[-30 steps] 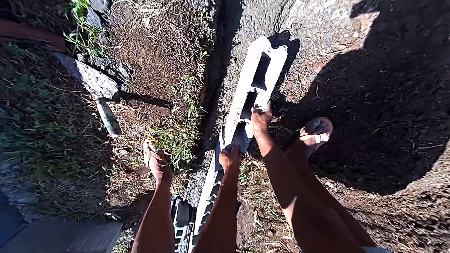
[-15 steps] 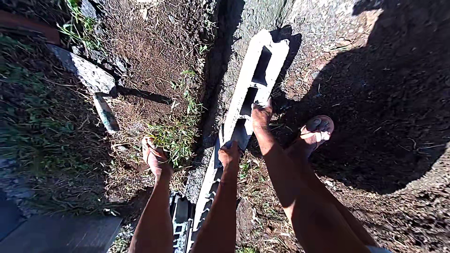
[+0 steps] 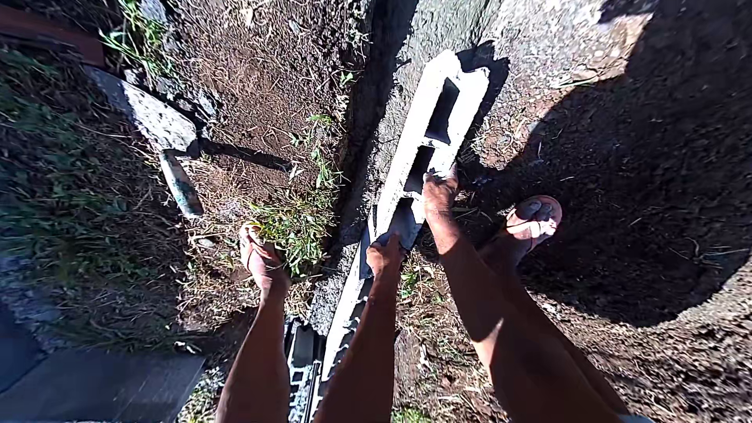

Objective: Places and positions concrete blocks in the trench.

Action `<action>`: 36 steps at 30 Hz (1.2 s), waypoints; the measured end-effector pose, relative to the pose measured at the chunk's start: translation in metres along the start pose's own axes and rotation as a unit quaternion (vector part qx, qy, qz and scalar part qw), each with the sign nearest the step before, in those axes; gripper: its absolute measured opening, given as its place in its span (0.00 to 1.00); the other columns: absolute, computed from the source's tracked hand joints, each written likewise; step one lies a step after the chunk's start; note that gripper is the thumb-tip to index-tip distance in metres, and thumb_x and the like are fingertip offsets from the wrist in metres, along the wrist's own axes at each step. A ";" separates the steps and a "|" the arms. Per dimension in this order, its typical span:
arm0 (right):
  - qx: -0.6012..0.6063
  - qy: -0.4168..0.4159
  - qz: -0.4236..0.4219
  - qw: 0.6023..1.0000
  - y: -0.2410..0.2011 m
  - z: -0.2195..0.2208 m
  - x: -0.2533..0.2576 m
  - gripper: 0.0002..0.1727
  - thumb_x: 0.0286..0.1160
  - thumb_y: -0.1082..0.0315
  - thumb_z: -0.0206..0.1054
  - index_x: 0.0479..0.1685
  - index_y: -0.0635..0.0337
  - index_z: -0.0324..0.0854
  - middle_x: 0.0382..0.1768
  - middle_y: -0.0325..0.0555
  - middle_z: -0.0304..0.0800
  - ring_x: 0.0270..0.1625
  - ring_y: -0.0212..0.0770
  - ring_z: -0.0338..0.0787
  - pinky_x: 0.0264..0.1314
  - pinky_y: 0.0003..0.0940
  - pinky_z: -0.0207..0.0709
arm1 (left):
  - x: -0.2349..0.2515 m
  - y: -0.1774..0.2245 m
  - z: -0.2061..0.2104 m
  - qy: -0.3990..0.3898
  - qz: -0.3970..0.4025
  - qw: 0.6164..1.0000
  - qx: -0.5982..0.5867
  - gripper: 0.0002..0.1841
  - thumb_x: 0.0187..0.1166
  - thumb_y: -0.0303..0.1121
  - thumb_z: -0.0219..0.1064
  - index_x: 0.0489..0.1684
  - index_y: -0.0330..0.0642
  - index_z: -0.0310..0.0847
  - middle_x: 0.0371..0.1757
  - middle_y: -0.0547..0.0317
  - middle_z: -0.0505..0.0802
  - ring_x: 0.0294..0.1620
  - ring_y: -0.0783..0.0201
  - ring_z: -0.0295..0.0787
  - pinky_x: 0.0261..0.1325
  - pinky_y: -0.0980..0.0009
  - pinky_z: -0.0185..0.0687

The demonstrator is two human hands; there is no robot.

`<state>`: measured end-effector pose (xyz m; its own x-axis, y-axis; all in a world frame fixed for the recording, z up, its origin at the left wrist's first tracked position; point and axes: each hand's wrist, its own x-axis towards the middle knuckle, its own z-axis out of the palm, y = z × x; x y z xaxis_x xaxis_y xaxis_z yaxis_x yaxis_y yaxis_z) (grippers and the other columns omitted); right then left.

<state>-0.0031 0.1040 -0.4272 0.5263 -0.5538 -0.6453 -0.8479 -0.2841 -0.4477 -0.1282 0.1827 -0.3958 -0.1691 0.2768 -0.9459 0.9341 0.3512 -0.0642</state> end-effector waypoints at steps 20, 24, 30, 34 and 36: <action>-0.001 0.001 -0.022 1.000 -0.003 0.002 -0.001 0.43 0.79 0.75 0.68 0.93 0.69 0.49 0.83 0.61 0.73 0.85 0.46 0.74 0.88 0.34 0.64 | -0.001 -0.002 -0.014 0.011 0.045 0.999 0.023 0.19 0.81 0.43 0.74 0.46 0.31 0.83 0.32 0.49 0.94 0.31 0.61 0.95 0.39 0.65 0.93; 0.008 -0.001 -0.014 1.000 -0.001 0.002 0.003 0.44 0.78 0.75 0.68 0.94 0.68 0.49 0.82 0.61 0.74 0.84 0.45 0.74 0.88 0.34 0.64 | 0.001 -0.006 -0.011 0.016 0.058 0.998 0.020 0.19 0.82 0.43 0.73 0.44 0.30 0.83 0.31 0.50 0.95 0.30 0.61 0.95 0.41 0.65 0.93; 0.027 -0.003 -0.018 0.999 0.001 0.002 0.005 0.45 0.75 0.77 0.69 0.93 0.69 0.50 0.82 0.60 0.73 0.83 0.44 0.75 0.86 0.33 0.66 | -0.001 -0.008 -0.010 0.058 0.070 0.993 0.079 0.21 0.80 0.50 0.73 0.36 0.37 0.87 0.29 0.53 0.95 0.32 0.60 0.96 0.43 0.59 0.93; 0.066 0.007 -0.021 0.998 0.011 0.002 0.008 0.44 0.72 0.78 0.70 0.92 0.67 0.54 0.78 0.59 0.77 0.78 0.44 0.80 0.82 0.35 0.72 | 0.000 -0.010 -0.006 0.072 0.065 0.991 0.091 0.21 0.80 0.51 0.73 0.33 0.38 0.87 0.29 0.53 0.95 0.32 0.60 0.96 0.44 0.58 0.93; 0.079 0.010 -0.022 0.997 0.012 0.001 0.007 0.44 0.72 0.79 0.71 0.92 0.68 0.54 0.77 0.60 0.79 0.76 0.43 0.82 0.80 0.34 0.73 | 0.001 -0.011 -0.004 0.070 0.065 0.992 0.088 0.20 0.80 0.49 0.73 0.34 0.38 0.87 0.29 0.52 0.95 0.32 0.59 0.96 0.45 0.57 0.92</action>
<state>-0.0093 0.0969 -0.4378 0.5606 -0.5591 -0.6109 -0.8020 -0.1829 -0.5686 -0.1397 0.1831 -0.3949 -0.0737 0.4351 -0.8974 0.9892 0.1462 -0.0104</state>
